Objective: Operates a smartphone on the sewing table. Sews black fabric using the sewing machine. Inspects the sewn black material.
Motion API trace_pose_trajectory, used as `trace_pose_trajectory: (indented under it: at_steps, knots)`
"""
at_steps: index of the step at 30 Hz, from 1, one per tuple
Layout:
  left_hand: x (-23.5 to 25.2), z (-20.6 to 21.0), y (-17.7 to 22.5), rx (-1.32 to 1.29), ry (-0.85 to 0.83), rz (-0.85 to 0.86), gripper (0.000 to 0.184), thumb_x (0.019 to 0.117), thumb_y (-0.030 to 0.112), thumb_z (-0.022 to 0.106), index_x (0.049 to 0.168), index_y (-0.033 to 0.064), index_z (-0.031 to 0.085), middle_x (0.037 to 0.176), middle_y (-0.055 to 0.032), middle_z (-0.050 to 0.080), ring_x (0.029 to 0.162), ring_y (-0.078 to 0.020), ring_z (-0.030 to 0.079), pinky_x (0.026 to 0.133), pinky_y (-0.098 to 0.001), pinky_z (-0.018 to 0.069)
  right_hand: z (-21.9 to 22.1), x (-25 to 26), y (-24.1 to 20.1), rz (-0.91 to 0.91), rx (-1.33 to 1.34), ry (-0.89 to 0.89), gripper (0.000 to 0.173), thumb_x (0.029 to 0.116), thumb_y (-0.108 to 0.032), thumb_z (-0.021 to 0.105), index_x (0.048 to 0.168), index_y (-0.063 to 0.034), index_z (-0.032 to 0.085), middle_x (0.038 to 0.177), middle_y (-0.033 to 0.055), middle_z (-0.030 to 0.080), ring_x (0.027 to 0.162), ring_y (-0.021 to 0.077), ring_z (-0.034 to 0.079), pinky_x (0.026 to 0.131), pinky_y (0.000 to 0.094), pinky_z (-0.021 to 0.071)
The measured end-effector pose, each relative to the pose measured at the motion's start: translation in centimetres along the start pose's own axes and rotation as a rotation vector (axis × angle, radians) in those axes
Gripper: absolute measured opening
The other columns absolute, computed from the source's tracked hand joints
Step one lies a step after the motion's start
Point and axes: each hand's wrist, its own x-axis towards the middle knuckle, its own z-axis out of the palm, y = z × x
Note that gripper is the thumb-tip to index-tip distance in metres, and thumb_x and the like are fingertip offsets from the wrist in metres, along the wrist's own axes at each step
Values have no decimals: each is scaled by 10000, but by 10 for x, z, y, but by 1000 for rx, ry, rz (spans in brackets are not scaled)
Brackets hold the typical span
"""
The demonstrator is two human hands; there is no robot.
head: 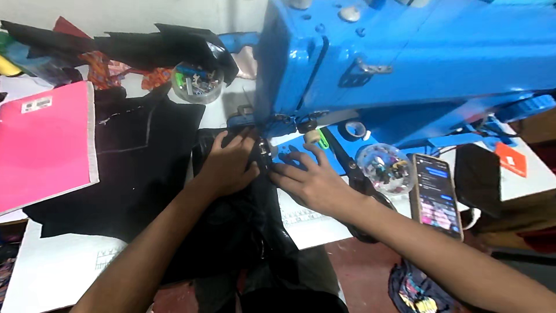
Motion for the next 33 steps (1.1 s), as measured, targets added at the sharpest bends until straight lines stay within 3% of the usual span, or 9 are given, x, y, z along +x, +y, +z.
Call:
trace_pose_trajectory:
  at_steps: [7, 14, 30, 33]
  knots:
    - [3, 1, -2, 25, 11, 5, 604, 1016, 334, 396, 1509, -9, 453, 1568, -165, 469, 1478, -317, 417, 1207, -633, 182, 0, 1, 0, 21, 0, 8, 264, 1016, -156, 538, 1204, -182, 721, 1248, 42, 700, 1249, 344, 593, 1082, 648, 369]
    - [8, 1, -7, 49, 5, 13, 600, 1016, 351, 376, 1499, 7, 466, 1560, -139, 488, 1476, -282, 428, 1210, -609, 204, 3, 3, 1, 32, -19, 10, 279, 1010, -151, 539, 1225, -185, 714, 1253, 39, 699, 1246, 333, 596, 1085, 637, 371]
    - [17, -4, -15, 46, -58, 8, 624, 1032, 373, 363, 1542, 17, 409, 1591, -138, 448, 1503, -283, 381, 1222, -602, 168, 2, 10, 3, 52, -34, -23, 305, 987, -133, 556, 1250, -184, 703, 1271, 42, 690, 1264, 335, 579, 1078, 642, 355]
    - [19, -12, -13, 21, -132, -27, 586, 1054, 354, 391, 1533, 19, 423, 1617, -123, 411, 1528, -275, 334, 1239, -593, 122, 3, 12, 4, 62, -23, -27, 307, 981, -124, 561, 1249, -172, 703, 1279, 55, 688, 1266, 349, 580, 1058, 652, 371]
